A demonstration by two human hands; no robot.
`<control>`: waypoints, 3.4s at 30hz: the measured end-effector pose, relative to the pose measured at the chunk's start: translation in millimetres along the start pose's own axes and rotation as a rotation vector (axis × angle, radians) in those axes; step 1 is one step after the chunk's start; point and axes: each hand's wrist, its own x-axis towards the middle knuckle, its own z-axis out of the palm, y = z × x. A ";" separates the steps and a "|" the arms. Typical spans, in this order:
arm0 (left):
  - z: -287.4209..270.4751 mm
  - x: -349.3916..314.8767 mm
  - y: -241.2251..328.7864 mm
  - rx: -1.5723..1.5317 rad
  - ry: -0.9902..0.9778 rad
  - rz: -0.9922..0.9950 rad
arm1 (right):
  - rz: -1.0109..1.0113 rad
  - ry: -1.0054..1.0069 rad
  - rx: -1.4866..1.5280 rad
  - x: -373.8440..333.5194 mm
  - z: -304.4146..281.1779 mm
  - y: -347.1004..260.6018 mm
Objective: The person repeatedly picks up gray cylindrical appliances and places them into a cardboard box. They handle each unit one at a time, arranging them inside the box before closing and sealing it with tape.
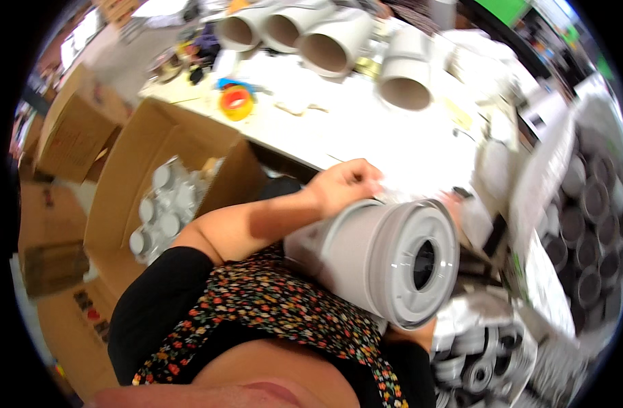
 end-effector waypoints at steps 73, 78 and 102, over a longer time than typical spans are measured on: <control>-445.6 -104.6 -134.0 1.832 0.247 -0.580 | -0.097 -0.535 -1.199 -68.7 6.4 93.2; -430.2 -63.8 -143.7 1.812 0.317 -0.592 | -0.147 -0.518 -1.163 -51.3 -9.0 99.4; -300.8 -177.6 -52.6 1.255 0.585 0.073 | -0.189 -0.122 0.306 230.4 148.0 -25.9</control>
